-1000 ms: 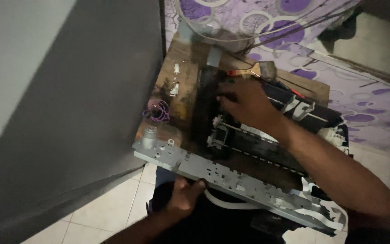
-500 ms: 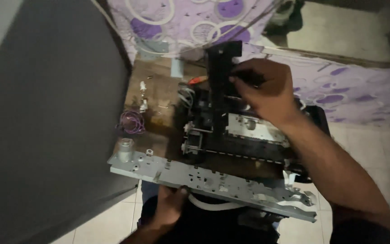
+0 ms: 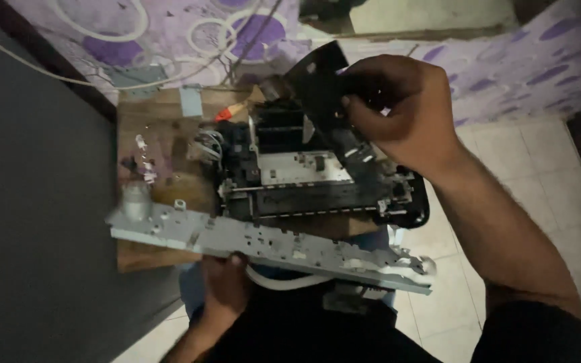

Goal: The person disassembles a white plastic electronic housing using a screwdriver, then removes a metal bracket and a black plastic component. They use a brush to clean the black component and then use pliers to remove a small part from it.

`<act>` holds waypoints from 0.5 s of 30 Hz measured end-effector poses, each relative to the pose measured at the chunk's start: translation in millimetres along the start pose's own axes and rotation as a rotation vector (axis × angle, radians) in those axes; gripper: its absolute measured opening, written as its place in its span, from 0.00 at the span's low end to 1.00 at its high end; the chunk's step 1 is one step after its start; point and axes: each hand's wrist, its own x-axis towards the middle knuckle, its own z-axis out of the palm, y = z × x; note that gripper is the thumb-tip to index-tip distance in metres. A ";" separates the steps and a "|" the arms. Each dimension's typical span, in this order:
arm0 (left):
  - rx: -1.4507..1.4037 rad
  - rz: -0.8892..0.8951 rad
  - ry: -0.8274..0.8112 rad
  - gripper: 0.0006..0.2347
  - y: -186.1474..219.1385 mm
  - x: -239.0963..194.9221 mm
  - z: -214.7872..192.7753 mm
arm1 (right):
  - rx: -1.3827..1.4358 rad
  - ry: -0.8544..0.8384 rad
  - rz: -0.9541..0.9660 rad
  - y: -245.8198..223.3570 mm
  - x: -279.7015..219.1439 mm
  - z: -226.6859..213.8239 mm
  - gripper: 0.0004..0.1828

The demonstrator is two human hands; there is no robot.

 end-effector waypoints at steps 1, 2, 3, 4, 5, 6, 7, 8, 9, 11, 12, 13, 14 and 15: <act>0.017 0.063 -0.029 0.16 9.1 4.1 4.9 | -0.045 -0.047 -0.139 -5.4 0.1 -3.8 0.11; 0.033 0.126 -0.059 0.17 18.5 8.4 9.6 | -0.090 -0.096 -0.276 -11.2 0.4 -7.4 0.12; 0.032 0.120 -0.063 0.17 15.6 11.1 11.0 | -0.093 -0.098 -0.269 -13.8 -1.7 -9.5 0.12; 0.039 0.188 -0.044 0.15 12.6 13.8 12.2 | -0.125 -0.116 -0.223 -16.7 -3.7 -11.5 0.11; 0.046 0.259 -0.024 0.14 9.7 17.2 13.1 | -0.157 -0.132 -0.177 -19.4 -5.6 -13.1 0.10; 0.046 0.255 -0.029 0.14 -2.6 22.9 13.2 | -0.159 -0.132 -0.171 -18.0 -6.7 -14.0 0.10; 0.140 0.125 0.066 0.14 -14.7 28.6 12.5 | -0.094 -0.162 -0.128 -16.8 -7.5 -14.2 0.09; 0.235 -0.006 0.160 0.15 -26.7 34.3 11.5 | -0.030 -0.191 -0.084 -15.8 -8.2 -14.2 0.09; 0.235 -0.009 0.158 0.15 -32.1 36.8 5.9 | -0.030 -0.192 -0.081 -13.7 -8.8 -14.6 0.09; 0.783 0.413 -0.048 0.11 -43.0 41.8 -5.7 | -0.001 -0.222 0.066 -10.4 -9.3 -14.9 0.09; 0.782 0.410 -0.048 0.11 -15.7 37.0 1.8 | -0.003 -0.224 0.068 -6.9 -9.3 -13.9 0.09; 0.302 0.173 -0.050 0.10 12.0 32.9 9.7 | 0.034 -0.228 0.118 -3.2 -9.5 -13.3 0.10; -0.177 -0.067 -0.047 0.11 39.6 29.0 17.8 | 0.070 -0.232 0.169 0.7 -9.7 -13.0 0.12; -0.176 -0.071 -0.052 0.11 23.5 32.5 14.0 | 0.068 -0.230 0.174 3.6 -8.3 -13.0 0.12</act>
